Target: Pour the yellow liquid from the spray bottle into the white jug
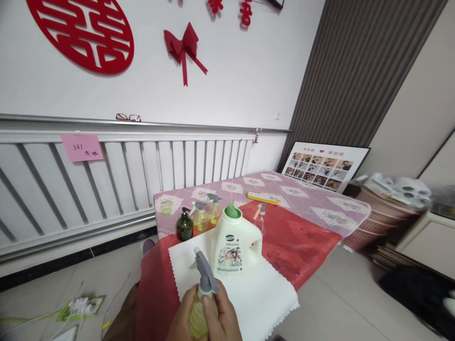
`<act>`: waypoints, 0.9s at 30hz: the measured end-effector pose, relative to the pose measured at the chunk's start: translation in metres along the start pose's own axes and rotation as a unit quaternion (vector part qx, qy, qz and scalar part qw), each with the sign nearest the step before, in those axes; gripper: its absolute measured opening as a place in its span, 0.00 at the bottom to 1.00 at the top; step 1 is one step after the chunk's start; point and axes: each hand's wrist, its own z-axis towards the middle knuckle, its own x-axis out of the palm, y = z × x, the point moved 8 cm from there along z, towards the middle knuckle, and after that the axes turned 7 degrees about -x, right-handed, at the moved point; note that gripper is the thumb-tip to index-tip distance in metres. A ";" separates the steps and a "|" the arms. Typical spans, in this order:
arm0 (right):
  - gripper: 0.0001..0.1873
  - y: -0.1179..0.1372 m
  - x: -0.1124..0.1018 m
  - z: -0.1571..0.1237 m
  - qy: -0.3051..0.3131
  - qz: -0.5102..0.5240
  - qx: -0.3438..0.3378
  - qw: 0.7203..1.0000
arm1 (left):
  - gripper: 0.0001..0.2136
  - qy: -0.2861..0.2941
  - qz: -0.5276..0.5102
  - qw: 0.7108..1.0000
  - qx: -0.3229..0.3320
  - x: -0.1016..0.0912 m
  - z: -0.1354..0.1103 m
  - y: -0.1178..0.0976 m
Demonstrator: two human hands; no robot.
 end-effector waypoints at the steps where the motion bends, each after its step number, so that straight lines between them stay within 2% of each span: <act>1: 0.21 -0.001 -0.002 0.000 -0.020 0.013 -0.004 1.000 | 0.34 0.002 -0.003 1.000 0.003 0.001 0.000 0.000; 3: 0.22 -0.006 -0.005 0.000 -0.052 0.024 -0.003 0.998 | 0.33 -0.004 -0.005 1.000 0.010 0.001 0.001 0.000; 6: 0.16 -0.006 -0.007 0.001 -0.064 -0.009 -0.009 0.998 | 0.30 -0.017 0.003 0.999 0.027 0.000 0.002 0.001; 8: 0.17 -0.002 -0.013 0.003 -0.083 -0.011 -0.012 0.996 | 0.29 -0.008 0.017 1.000 0.023 0.002 0.004 0.004; 12: 0.19 0.005 -0.032 0.008 -0.120 0.020 0.025 0.992 | 0.36 0.021 0.047 0.999 0.016 0.007 0.010 0.009; 15: 0.21 0.022 -0.046 0.012 -0.161 0.038 0.023 0.986 | 0.37 0.014 0.059 0.998 0.016 0.009 0.014 0.012; 18: 0.22 0.050 -0.061 0.014 -0.223 0.089 -0.027 0.970 | 0.37 0.005 0.056 0.998 0.014 0.008 0.018 0.018; 21: 0.19 0.082 -0.079 0.015 -0.263 0.116 -0.127 0.949 | 0.37 -0.016 0.044 0.999 0.018 0.000 0.022 0.028; 22: 0.17 0.090 -0.086 0.015 -0.270 0.096 -0.152 0.946 | 0.37 -0.026 0.038 0.999 0.019 -0.005 0.023 0.031; 24: 0.13 0.093 -0.096 0.018 -0.262 -0.005 -0.151 0.953 | 0.35 -0.053 0.021 0.998 0.025 -0.018 0.026 0.039; 27: 0.13 0.074 -0.091 0.029 -0.159 -0.203 -0.103 0.961 | 0.33 -0.115 -0.009 0.992 0.044 -0.046 0.028 0.047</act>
